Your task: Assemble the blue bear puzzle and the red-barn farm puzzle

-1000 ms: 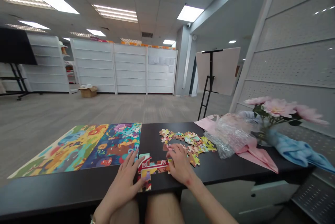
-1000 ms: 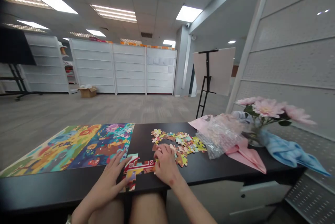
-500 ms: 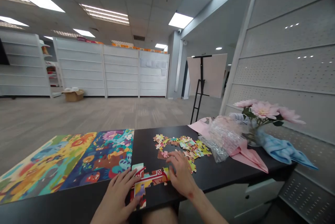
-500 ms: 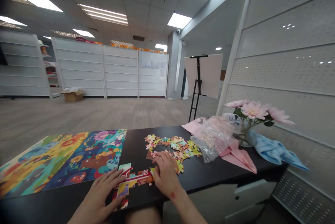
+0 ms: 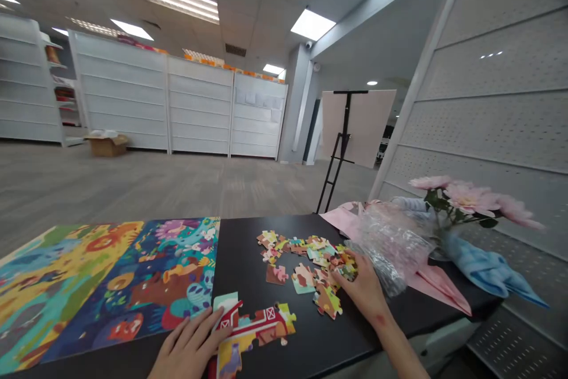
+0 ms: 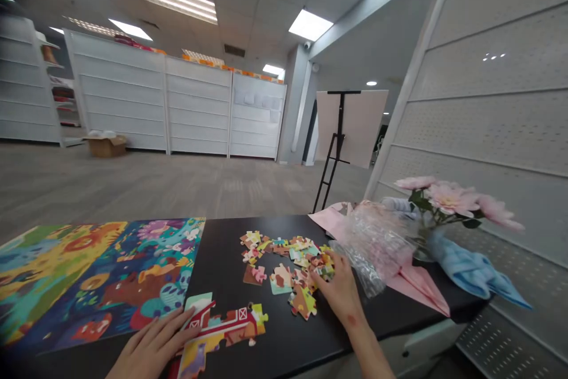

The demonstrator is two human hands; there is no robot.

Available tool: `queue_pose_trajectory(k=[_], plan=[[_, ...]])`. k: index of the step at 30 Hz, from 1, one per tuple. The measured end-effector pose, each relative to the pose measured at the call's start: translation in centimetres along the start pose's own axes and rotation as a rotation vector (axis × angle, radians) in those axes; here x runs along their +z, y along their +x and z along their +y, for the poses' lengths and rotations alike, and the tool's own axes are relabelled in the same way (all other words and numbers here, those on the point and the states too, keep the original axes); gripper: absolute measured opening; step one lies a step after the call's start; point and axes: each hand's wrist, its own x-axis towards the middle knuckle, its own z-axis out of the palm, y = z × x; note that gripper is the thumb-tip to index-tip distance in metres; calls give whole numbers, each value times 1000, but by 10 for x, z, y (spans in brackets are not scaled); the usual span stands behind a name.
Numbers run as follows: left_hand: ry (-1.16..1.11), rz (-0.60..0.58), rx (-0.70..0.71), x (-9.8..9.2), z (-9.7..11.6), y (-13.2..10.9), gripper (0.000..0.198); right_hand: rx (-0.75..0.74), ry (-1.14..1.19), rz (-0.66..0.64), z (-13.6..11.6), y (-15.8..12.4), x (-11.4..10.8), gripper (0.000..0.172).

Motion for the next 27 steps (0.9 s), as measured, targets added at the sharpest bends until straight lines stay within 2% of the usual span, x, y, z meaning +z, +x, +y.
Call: queue_pose_trajectory(k=[2, 4, 7, 9, 12, 15, 18, 20, 23, 27], plan=[[-20, -2, -29, 4, -1, -2, 48, 27, 26, 9, 1, -1, 1, 60], [-57, -27, -50, 3, 0, -2, 48, 57, 48, 5, 7, 3, 2, 59], [-131, -63, -67, -9, 6, 1, 49, 81, 152, -15, 14, 8, 1, 50], [-165, -82, -91, -21, 12, 4, 48, 114, 291, -1, 9, 5, -2, 51], [-186, -100, -137, -39, 21, 8, 44, 161, 561, -39, -20, -20, -6, 54], [-205, -125, -186, -49, 29, 10, 43, 99, 700, -252, -66, -62, -4, 44], [-225, -138, -229, -53, 35, 11, 41, 4, 581, -376, -109, -96, -2, 35], [-231, -146, -239, -55, 37, 11, 39, -72, 478, -419, -129, -104, -4, 28], [-233, -152, -241, -56, 39, 10, 39, -157, 386, -443, -141, -102, -12, 19], [-236, -141, -236, -56, 39, 9, 40, -174, 356, -463, -137, -98, -18, 16]])
